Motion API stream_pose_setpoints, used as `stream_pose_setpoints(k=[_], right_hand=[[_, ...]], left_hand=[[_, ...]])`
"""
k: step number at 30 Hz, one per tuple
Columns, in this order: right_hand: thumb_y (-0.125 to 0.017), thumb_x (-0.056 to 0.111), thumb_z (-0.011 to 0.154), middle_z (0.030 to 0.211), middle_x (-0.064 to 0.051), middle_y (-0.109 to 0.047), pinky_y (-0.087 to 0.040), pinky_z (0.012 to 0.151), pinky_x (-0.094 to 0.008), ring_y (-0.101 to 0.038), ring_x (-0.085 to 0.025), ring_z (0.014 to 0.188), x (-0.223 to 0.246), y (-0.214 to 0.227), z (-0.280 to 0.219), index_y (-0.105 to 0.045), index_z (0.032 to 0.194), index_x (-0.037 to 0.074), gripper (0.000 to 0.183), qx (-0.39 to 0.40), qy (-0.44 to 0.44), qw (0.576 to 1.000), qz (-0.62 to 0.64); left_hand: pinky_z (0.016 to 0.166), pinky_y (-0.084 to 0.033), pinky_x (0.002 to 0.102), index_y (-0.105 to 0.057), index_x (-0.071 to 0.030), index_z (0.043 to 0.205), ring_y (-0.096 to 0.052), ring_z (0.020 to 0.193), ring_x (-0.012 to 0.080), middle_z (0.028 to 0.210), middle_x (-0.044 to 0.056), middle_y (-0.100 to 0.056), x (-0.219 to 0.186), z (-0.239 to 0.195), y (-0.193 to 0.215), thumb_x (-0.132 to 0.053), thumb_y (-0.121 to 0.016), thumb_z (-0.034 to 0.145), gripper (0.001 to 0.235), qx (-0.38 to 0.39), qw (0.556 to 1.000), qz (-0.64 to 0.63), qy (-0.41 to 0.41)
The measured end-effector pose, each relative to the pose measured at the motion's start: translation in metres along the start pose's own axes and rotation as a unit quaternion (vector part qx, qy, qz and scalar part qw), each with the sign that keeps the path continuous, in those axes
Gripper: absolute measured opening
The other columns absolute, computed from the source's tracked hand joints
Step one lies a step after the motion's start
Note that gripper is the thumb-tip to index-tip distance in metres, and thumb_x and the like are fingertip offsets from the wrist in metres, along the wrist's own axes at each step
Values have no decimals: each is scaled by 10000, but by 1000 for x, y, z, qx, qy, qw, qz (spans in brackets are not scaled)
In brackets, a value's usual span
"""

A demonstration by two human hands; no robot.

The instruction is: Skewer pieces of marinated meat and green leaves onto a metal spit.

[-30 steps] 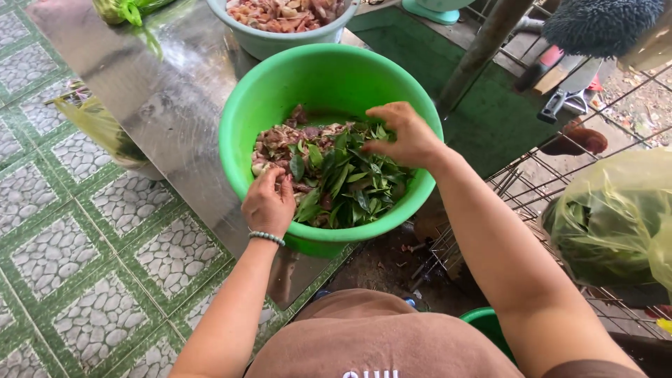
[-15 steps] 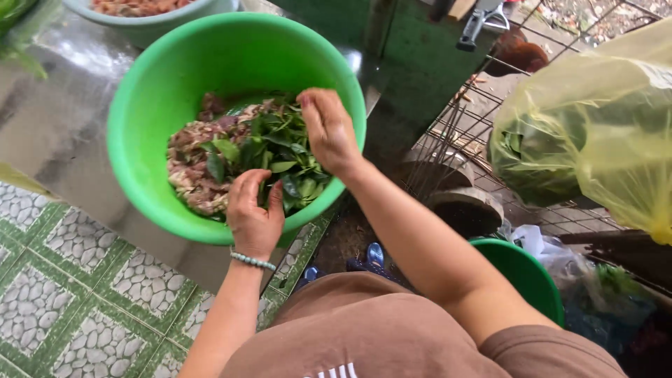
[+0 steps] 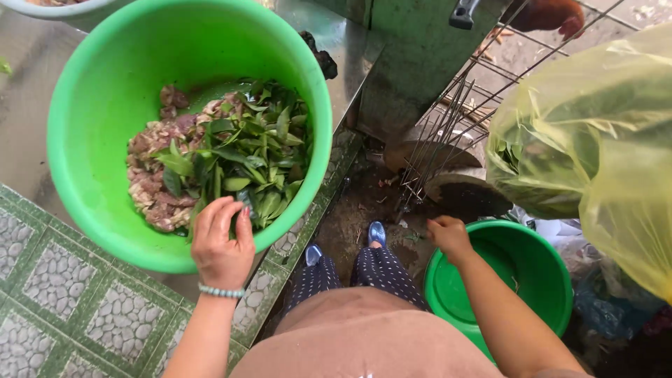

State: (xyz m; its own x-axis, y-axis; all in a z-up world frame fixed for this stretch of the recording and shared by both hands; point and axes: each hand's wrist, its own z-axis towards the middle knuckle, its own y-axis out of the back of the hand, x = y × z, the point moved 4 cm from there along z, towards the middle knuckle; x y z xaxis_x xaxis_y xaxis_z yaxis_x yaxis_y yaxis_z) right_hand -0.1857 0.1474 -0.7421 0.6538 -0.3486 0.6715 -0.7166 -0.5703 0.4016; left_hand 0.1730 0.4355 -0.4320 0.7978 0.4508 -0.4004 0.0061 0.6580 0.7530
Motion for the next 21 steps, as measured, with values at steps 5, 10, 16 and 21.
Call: stream_pose_setpoints(k=[5, 10, 16, 21], right_hand=[[-674, 204, 964, 722, -71, -678, -359, 441, -359, -546, -156, 535, -80, 17, 65, -728, 903, 23, 199, -27, -136, 989, 45], [-694, 171, 966, 728, -84, -688, -488, 509, -321, -620, -163, 574, -119, 3, 145, -726, 907, -9, 192, -30, -132, 991, 17], [-612, 94, 973, 791, -53, -689, -490, 538, -337, -641, -158, 610, -144, 13, 255, -712, 971, 58, 106, -63, -100, 992, 39], [-575, 133, 989, 809, 45, -688, -371, 474, -292, -596, -107, 593, -147, 40, 313, -651, 1037, 190, 107, -255, -185, 897, 309]], left_hand=[[959, -552, 438, -696, -63, 1029, -660, 1085, 323, 1145, 136, -688, -102, 11, -28, -12, -744, 855, 188, 23, 992, -104, -64], [845, -587, 353, -726, -39, 992, -729, 927, 259, 990, 97, -760, -130, -32, -157, -23, -745, 892, 103, 213, 915, -340, 38], [751, -587, 320, -724, -27, 1007, -753, 865, 230, 958, 102, -754, -118, -92, -246, -69, -720, 927, 90, 358, 818, -413, 179], [676, -567, 249, -740, -46, 1002, -711, 761, 111, 896, 47, -774, -56, -180, -307, -69, -715, 913, 95, 362, 787, -357, 349]])
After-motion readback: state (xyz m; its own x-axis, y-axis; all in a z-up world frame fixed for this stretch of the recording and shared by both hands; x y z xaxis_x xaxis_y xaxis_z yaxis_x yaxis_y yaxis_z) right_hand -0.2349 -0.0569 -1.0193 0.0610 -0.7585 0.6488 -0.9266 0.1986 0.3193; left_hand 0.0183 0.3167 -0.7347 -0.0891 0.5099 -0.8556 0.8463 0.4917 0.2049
